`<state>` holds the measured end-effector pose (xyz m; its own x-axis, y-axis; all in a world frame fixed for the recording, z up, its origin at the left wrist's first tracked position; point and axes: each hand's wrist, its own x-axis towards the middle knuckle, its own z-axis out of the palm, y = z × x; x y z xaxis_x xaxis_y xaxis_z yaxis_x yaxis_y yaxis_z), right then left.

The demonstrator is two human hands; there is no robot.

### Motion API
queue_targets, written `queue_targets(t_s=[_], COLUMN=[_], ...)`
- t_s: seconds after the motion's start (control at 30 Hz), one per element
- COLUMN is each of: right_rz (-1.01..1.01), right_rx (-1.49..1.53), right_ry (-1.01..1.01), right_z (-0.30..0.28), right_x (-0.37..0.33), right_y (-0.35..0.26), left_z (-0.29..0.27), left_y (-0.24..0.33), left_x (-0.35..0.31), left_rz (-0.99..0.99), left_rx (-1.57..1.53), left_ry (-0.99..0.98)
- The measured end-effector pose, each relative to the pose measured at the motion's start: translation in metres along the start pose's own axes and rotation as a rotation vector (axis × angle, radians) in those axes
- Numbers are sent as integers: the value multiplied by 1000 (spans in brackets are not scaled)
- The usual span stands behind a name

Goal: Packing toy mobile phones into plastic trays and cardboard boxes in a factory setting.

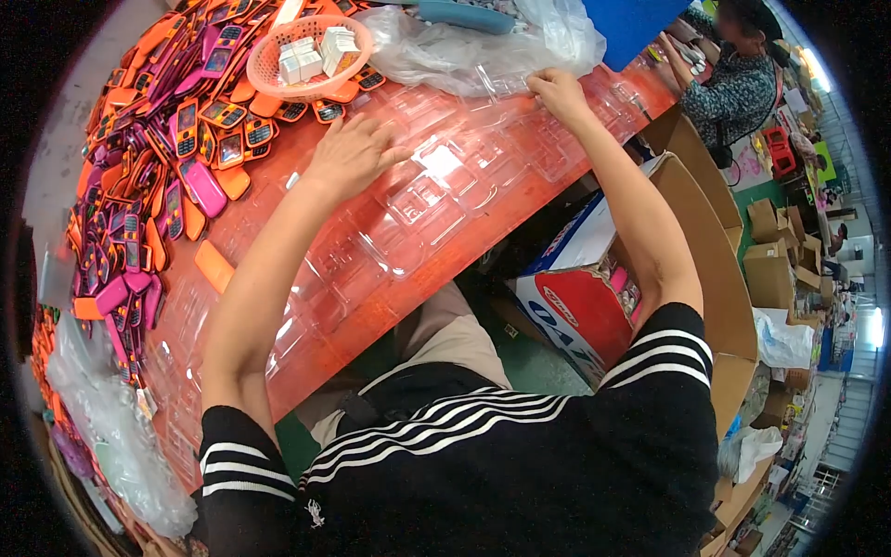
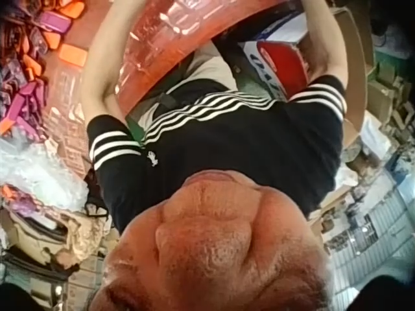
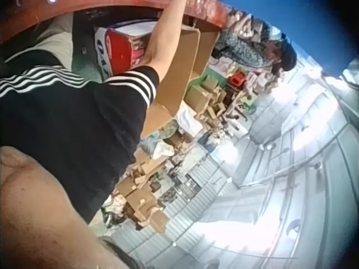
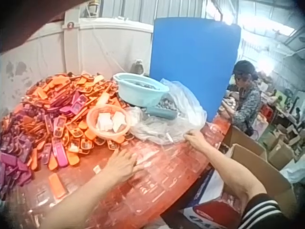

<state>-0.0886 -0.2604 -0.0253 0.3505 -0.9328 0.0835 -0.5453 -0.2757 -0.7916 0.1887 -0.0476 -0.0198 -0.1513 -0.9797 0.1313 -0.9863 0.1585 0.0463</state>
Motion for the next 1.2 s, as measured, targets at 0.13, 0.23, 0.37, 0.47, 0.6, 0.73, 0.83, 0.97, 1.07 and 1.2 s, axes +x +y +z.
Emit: queue_targets(t_s=[0.13,0.23,0.37,0.47,0.6,0.73,0.83,0.97,1.07,1.2], right_rz=[34,58,57,48,-14,-199,-205,-185,-200,-196], right_rx=[75,63,-53,-26,-255,-419,-497,-565,-582,-669], right_ry=[-31,-89,-20,34,-11,30,82,100,114,107], right_z=[-3,3,24,36,44,58,63,67,65,52], right_x=[1,2,5,12,23,22,22,11,2,-5], right_y=[-3,-13,-32,-32,-34,-39,-47,-55,-66,-72], left_z=[12,14,5,1,-3,-2,-1,-2,0,-9], left_y=[-13,-14,-6,1,8,7,7,8,6,12], left_x=[-17,-33,-38,-30,-25,-26,-26,-30,-36,-41], left_rz=[43,21,-55,-94,-158,-155,-142,-141,-132,-146], left_rx=[-21,36,124,126,168,137,115,70,93,25], left_ry=[-51,63,117,175,158,168,167,181,213,277])
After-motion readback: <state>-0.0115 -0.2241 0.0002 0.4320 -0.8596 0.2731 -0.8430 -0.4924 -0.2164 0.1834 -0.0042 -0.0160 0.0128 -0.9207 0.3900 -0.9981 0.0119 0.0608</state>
